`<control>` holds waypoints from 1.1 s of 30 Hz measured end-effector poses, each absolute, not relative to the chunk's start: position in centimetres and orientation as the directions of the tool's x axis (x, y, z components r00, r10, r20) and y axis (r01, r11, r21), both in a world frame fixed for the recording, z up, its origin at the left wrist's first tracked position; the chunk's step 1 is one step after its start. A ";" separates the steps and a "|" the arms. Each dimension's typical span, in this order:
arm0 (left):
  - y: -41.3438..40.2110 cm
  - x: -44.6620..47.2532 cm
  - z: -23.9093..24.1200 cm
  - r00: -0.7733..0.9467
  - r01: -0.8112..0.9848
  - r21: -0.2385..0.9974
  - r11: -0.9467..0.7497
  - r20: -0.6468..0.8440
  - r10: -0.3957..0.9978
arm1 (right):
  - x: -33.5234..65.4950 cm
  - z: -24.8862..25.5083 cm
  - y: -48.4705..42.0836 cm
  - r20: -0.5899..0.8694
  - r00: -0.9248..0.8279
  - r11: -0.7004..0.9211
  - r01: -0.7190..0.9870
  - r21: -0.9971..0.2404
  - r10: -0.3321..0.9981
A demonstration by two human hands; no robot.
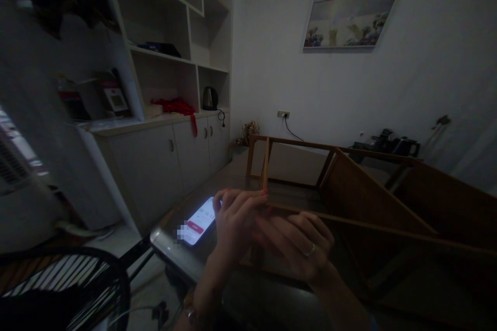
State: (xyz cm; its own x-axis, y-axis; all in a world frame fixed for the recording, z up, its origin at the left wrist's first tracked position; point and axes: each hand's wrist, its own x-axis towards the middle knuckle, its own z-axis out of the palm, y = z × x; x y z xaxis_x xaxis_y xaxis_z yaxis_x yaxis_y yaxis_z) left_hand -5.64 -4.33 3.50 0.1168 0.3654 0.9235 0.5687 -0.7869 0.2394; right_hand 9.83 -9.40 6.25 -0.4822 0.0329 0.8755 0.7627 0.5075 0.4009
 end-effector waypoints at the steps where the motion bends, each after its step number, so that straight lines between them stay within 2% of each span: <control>1: -4.3 -5.7 3.5 0.119 0.568 0.235 -0.788 0.925 0.362 | 9.9 6.3 -9.3 0.868 -0.495 0.519 0.753 0.404 0.043; 11: -4.1 -5.5 3.3 0.087 0.582 0.236 -0.778 0.934 0.347 | 10.2 7.7 -9.2 0.805 -0.590 0.598 0.668 0.443 0.063; 17: -4.1 -5.5 3.3 0.096 0.588 0.226 -0.777 0.934 0.345 | 10.4 7.0 -9.5 0.829 -0.558 0.477 0.737 0.478 0.031; 23: -4.2 -5.6 3.4 0.106 0.596 0.235 -0.768 0.925 0.365 | 9.6 5.8 -9.6 0.871 -0.491 0.414 0.794 0.445 0.003; 33: -4.2 -5.5 3.3 0.098 0.582 0.239 -0.777 0.928 0.358 | 9.4 6.0 -9.6 0.872 -0.490 0.423 0.792 0.440 0.009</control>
